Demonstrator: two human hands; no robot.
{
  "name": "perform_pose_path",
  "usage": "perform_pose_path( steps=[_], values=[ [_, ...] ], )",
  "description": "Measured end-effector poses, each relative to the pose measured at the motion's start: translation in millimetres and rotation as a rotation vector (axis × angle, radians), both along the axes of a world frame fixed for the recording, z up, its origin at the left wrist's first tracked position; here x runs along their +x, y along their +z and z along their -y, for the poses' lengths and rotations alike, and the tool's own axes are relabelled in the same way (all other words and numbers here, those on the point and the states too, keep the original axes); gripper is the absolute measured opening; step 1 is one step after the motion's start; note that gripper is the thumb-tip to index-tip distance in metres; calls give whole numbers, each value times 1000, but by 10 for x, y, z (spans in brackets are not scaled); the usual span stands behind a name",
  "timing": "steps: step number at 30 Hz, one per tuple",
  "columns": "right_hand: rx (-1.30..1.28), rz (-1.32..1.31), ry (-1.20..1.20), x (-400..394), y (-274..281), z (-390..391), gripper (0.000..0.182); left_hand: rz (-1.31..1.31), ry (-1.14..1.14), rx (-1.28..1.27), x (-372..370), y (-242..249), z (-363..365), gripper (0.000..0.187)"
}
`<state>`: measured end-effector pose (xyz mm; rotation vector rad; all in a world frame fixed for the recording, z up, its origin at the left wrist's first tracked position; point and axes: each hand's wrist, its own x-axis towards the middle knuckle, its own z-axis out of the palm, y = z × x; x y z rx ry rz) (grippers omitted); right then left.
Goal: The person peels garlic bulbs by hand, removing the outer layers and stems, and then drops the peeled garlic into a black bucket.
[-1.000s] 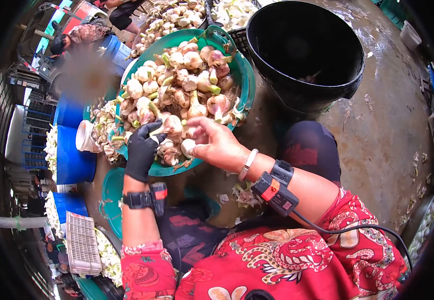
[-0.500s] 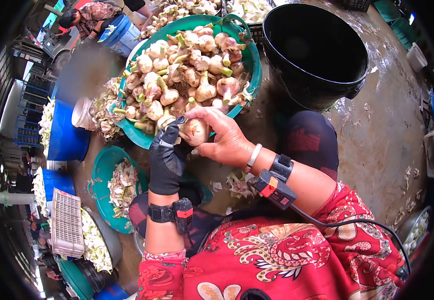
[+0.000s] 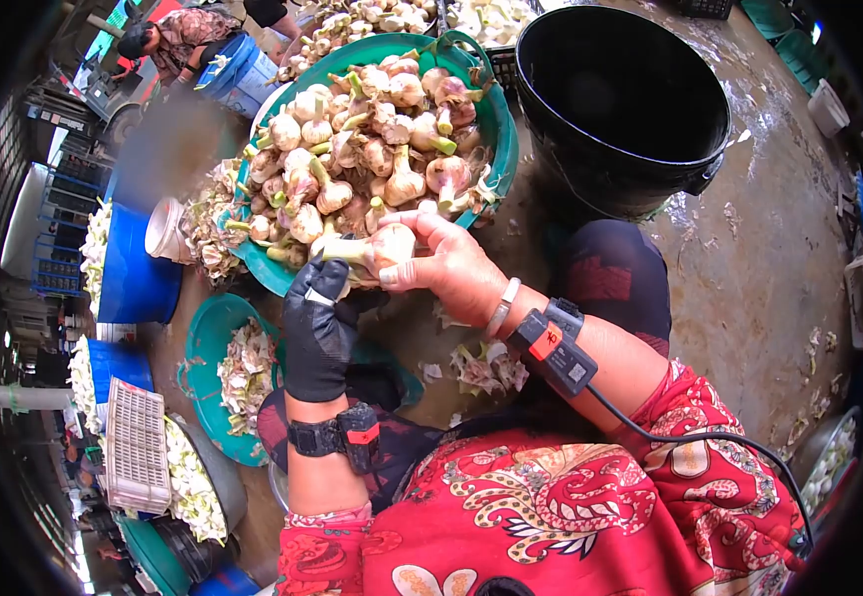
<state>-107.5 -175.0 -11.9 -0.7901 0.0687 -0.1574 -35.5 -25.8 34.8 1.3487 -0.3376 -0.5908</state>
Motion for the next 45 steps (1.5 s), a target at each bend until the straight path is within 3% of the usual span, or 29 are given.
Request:
perform_pose_path(
  steps=[2, 4, 5, 6, 8, 13, 15, 16, 18, 19, 21, 22, 24, 25, 26, 28, 29, 32, 34, 36, 38, 39, 40, 42, 43, 44, 45],
  values=[
    [-95, -21, -77, -9, 15, -23, 61, 34, -6, 7, 18, -2, 7, 27],
    [-351, 0, -172, 4, -38, -52, 62, 564, -32, 359, 111, -90, -28, 27],
    [-268, -24, -146, 3, -34, -50, 58, 939, -91, 422, 179, -186, -67, 26],
    [-268, -27, -149, 6, -62, -26, 58, 938, -94, 420, 150, -183, -61, 26],
    [104, -60, 58, 26, -130, 17, 54, 67, -32, 38, 79, -158, -67, 29],
    [115, -13, 58, 47, -136, -48, 53, 197, -14, 120, 96, -224, -137, 29],
    [-98, 84, -154, 54, -110, -127, 53, 742, -45, 306, 101, -244, -110, 29],
    [-98, 84, -154, 68, -110, -139, 53, 742, -45, 306, 63, -208, -68, 29],
    [-206, 74, -231, 84, -124, -167, 55, 87, 37, 36, -54, -125, 26, 21],
    [-207, 74, -232, 79, -122, -184, 55, 87, 36, 35, -39, -134, 18, 21],
    [-51, 57, -213, 50, -130, -217, 38, -140, 11, -45, 3, -158, -16, 20],
    [-51, 54, -216, 74, -195, -188, 38, -143, 8, -44, -1, -151, -24, 20],
    [210, -188, 158, 168, -365, -81, 33, 321, 10, 351, -26, -92, -44, 21],
    [407, -255, 317, 122, -212, -14, 29, 354, 1, 392, -23, -78, -70, 21],
    [437, -232, 561, 114, -240, 113, 29, 355, 2, 391, -6, -71, -97, 21],
    [411, -432, 467, 27, -7, 41, 30, 802, -116, 531, 9, -58, -160, 21],
    [413, -435, 471, 24, -24, 29, 30, 895, -124, 565, 16, -48, -154, 21],
    [420, -406, 473, 19, -29, 39, 31, 748, -58, 527, 42, -133, -152, 20],
    [225, -154, 350, -24, 32, 79, 40, 620, -21, 489, 30, -136, -171, 20],
    [-75, -35, 136, -21, -10, 50, 68, 497, 11, 452, 26, -147, -174, 21],
    [-564, 76, -128, -55, 15, -30, 66, 473, 66, 401, 27, -184, -160, 21],
    [-933, 338, -434, 57, 11, -47, 58, 471, 66, 401, 45, -191, -173, 21],
    [-935, 337, -433, 28, -3, -23, 58, 614, -1, 440, 80, -194, -202, 22],
    [-263, -200, 239, -88, 48, 35, 46, 755, -71, 481, 105, -149, -239, 23],
    [-98, -201, 416, -15, -156, 36, 40, 907, -83, 581, 91, -59, -237, 23],
    [-96, -201, 417, -25, -246, 10, 40, 1061, -96, 679, 105, -2, -236, 23],
    [132, -155, 543, -56, -310, -20, 38, 1114, -106, 666, 198, 26, -265, 22]
  ],
)
